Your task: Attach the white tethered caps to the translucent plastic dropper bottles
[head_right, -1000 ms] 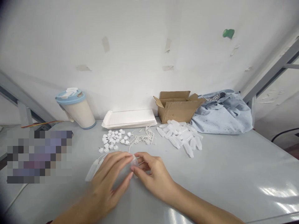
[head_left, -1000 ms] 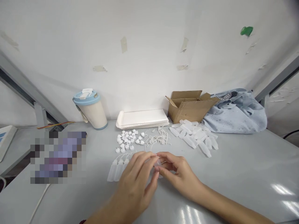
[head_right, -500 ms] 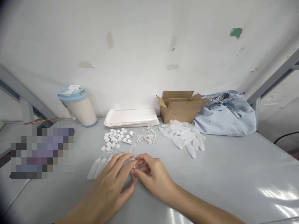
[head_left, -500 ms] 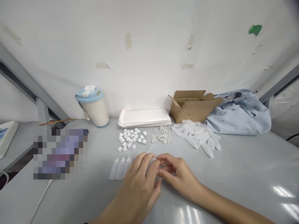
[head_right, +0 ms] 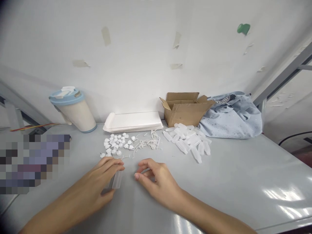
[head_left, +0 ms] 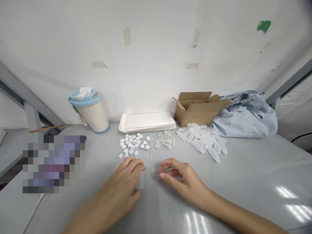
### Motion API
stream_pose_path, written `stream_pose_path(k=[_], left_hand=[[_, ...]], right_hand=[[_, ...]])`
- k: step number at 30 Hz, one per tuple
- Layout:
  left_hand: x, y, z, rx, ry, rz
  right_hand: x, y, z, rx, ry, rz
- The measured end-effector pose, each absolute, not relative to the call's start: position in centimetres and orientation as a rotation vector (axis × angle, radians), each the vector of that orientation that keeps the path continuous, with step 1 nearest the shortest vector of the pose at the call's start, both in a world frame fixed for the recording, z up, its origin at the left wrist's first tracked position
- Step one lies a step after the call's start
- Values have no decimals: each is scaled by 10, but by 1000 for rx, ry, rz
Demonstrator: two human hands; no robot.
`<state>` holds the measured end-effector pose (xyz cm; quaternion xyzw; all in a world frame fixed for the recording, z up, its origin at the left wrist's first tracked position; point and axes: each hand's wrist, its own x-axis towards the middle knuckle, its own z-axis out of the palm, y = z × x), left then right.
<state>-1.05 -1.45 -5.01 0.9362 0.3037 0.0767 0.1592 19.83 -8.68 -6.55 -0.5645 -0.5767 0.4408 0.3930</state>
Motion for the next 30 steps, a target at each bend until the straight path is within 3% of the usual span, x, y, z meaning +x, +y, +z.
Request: stream_pose_path(k=[30], left_hand=[[-14, -12, -51, 2747, 913, 68]], right_hand=[[197, -85, -62, -1482, -1596, 1013]])
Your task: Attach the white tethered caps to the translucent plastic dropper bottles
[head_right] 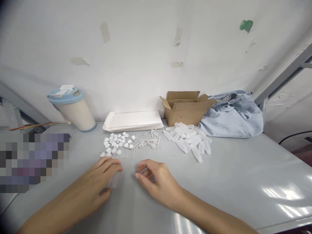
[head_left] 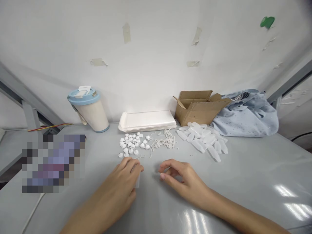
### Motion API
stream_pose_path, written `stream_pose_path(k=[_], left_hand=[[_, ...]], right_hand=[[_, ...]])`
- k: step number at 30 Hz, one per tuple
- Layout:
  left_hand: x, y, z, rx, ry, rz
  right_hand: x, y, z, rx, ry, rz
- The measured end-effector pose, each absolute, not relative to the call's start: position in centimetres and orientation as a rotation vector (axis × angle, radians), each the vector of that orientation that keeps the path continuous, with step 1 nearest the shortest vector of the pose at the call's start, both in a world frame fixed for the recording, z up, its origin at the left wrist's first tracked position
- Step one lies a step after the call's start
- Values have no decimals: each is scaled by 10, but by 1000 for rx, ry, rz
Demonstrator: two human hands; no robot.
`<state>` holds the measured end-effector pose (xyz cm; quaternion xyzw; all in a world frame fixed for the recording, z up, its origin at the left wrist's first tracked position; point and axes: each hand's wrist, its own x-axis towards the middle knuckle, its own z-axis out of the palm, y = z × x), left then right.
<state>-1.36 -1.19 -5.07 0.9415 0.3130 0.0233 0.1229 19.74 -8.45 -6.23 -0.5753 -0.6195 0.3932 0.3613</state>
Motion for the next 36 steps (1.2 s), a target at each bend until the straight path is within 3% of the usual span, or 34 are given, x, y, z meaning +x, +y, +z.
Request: stream_pose_path(k=[10, 15, 21, 29, 36], left_hand=[[-16, -15, -51, 2707, 911, 168], [-9, -16, -53, 2731, 909, 392], [-1, -20, -51, 2716, 844, 558], [6, -28, -52, 2653, 786, 681], [12, -32, -52, 2618, 761, 725]], right_hand=[[229, -67, -72, -1520, -1873, 361], [248, -55, -82, -1559, -2055, -40], [253, -47, -95, -1513, -2216, -296], [249, -46, -95, -1487, -2113, -239], [236, -59, -75, -1507, -1652, 355]])
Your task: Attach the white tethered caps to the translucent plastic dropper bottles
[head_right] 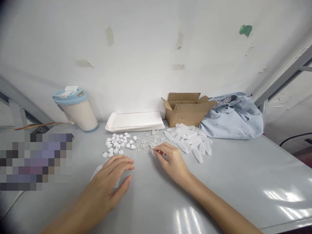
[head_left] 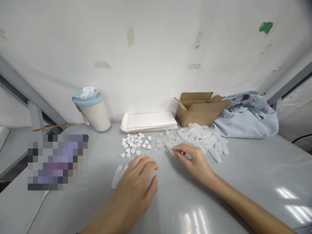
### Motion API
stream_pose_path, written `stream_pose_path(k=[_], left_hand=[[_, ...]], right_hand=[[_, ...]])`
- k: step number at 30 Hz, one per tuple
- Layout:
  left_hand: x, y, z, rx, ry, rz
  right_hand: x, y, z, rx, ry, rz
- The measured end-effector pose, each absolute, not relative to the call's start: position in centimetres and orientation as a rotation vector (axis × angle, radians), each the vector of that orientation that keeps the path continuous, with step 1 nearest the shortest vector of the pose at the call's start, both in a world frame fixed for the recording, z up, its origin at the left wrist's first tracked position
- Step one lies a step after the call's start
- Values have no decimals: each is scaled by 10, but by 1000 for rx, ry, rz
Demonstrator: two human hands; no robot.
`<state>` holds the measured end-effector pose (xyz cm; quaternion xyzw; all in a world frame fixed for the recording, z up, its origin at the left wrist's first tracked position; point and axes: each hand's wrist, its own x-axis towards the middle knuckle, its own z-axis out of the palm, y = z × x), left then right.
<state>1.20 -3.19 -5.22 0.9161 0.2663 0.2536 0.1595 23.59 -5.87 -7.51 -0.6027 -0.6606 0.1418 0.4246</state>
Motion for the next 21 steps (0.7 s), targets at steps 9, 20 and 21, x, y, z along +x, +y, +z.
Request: stream_pose_path(k=[9, 20, 21], left_hand=[[19, -35, -59, 2657, 676, 817], [23, -39, -57, 2616, 588, 910], [23, -39, -56, 2595, 581, 908]], right_hand=[[211, -72, -55, -1420, -1226, 1180], [202, -83, -58, -1320, -1351, 1368], [202, -84, -57, -1310, -1376, 1379]])
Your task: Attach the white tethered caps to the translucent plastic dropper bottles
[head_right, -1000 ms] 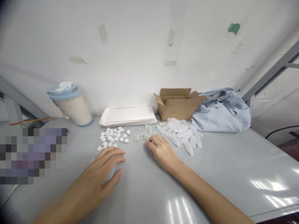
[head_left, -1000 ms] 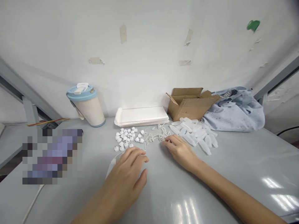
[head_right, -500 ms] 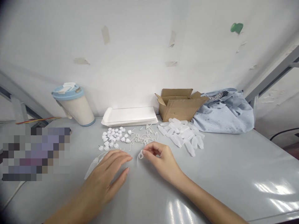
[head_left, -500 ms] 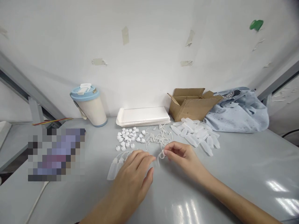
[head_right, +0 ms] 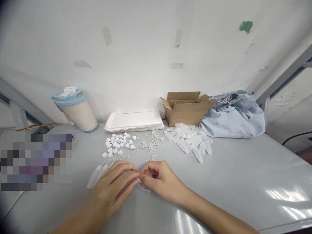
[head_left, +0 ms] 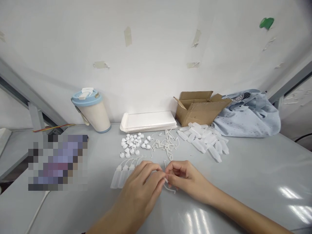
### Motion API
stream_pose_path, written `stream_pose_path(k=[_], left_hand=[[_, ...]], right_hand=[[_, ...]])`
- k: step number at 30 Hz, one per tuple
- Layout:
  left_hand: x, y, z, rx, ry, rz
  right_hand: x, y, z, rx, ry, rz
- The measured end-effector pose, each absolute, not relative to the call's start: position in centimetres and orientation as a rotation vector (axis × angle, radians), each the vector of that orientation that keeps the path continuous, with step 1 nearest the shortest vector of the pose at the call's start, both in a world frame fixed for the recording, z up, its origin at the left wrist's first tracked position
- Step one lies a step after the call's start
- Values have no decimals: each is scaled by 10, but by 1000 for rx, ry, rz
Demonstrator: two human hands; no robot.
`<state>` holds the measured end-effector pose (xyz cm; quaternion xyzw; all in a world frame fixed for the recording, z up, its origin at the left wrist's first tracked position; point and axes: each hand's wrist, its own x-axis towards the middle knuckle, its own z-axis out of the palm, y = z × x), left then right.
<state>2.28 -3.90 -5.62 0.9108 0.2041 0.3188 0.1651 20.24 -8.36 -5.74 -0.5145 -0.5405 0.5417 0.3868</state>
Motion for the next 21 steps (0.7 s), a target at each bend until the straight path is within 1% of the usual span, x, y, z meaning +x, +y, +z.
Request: stream_pose_path(k=[2, 4, 6, 8, 10, 12, 14, 16, 21], left_hand=[[23, -39, -55, 2538, 592, 901], [23, -39, -54, 2484, 617, 893], [23, -40, -55, 2452, 627, 908], [23, -40, -54, 2437, 622, 938], [23, -41, -54, 2431, 621, 988], [23, -41, -53, 2429, 632, 1028], [23, -41, -52, 2426, 655, 1042], [22, -41, -52, 2413, 690, 1022], [20, -41, -51, 2289, 772, 890]], right_hand=[[204, -83, -56, -1325, -1436, 1340], [210, -80, -55, -1410, -1542, 1168], [221, -74, -54, -1535, -1690, 846], [237, -67, -54, -1679, -1815, 438], [255, -60, -53, -1920, -1800, 78], [272, -55, -53, -2176, -1778, -122], [286, -53, -52, -2379, -1764, -212], [295, -52, -53, -2504, -1740, -222], [299, -52, -58, -2513, -1761, -138]])
